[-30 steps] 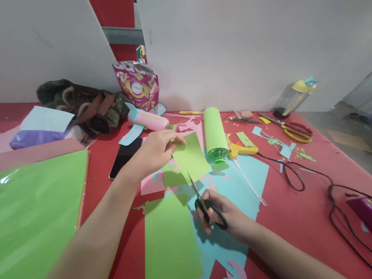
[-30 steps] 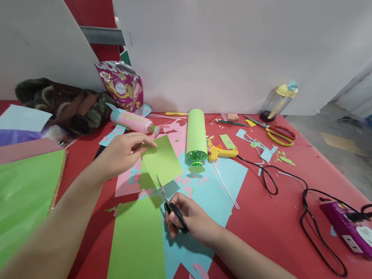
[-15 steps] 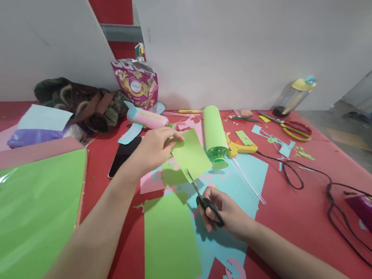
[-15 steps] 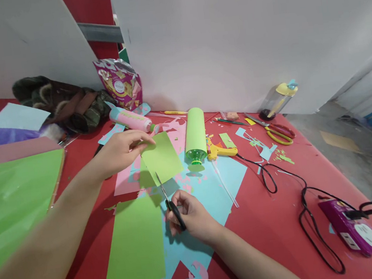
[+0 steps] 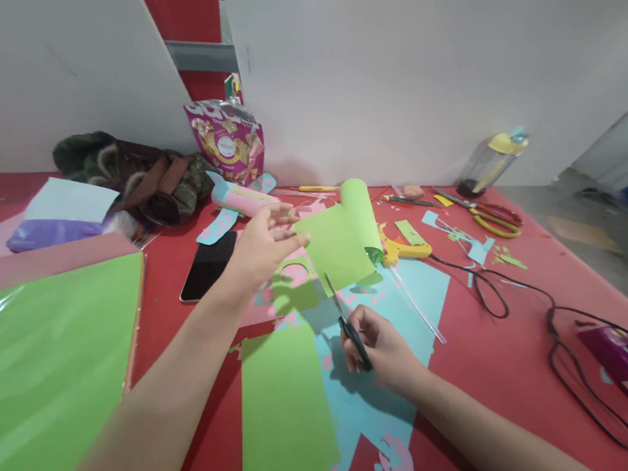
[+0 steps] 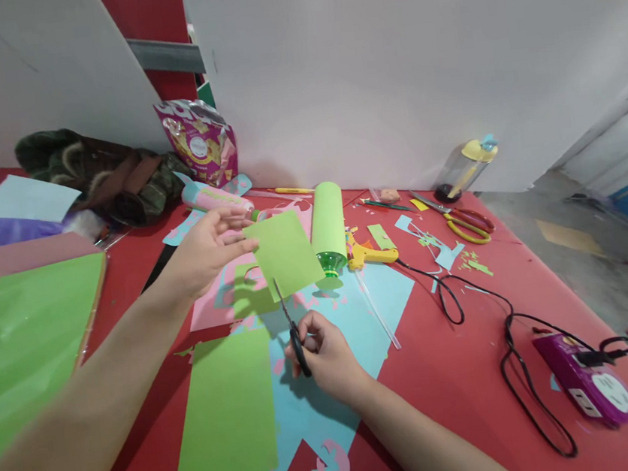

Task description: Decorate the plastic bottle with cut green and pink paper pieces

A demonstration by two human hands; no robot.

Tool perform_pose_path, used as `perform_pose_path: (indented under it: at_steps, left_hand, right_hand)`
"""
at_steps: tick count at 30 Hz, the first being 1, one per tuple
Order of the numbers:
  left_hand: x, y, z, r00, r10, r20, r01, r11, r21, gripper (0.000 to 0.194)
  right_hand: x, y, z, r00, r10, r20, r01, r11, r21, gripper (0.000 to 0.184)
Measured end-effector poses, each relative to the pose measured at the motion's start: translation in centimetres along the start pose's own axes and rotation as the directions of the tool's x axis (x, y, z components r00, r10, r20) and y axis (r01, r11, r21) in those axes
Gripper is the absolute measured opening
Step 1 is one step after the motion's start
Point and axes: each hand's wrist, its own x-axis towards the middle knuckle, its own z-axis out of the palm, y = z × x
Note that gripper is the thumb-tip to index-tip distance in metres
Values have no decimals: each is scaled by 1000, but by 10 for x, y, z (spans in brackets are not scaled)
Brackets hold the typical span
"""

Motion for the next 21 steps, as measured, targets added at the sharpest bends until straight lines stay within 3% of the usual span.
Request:
perform_pose_path:
  at_steps: [4, 15, 21]
  left_hand:
    - [-2, 4, 3, 994, -93, 64, 91, 995, 31, 32]
    - [-4, 3, 1, 995, 67, 73, -88, 941, 326, 23]
    - [-4, 5, 2, 994, 79, 76, -100, 931, 351, 20]
  right_hand:
    - [0, 0, -1, 1000, -1, -16, 1, 999, -33, 35]
    - [2, 3, -2, 999, 15, -30, -17, 998, -68, 33]
    - [2, 2, -2, 1000, -1, 9, 2, 999, -34, 38]
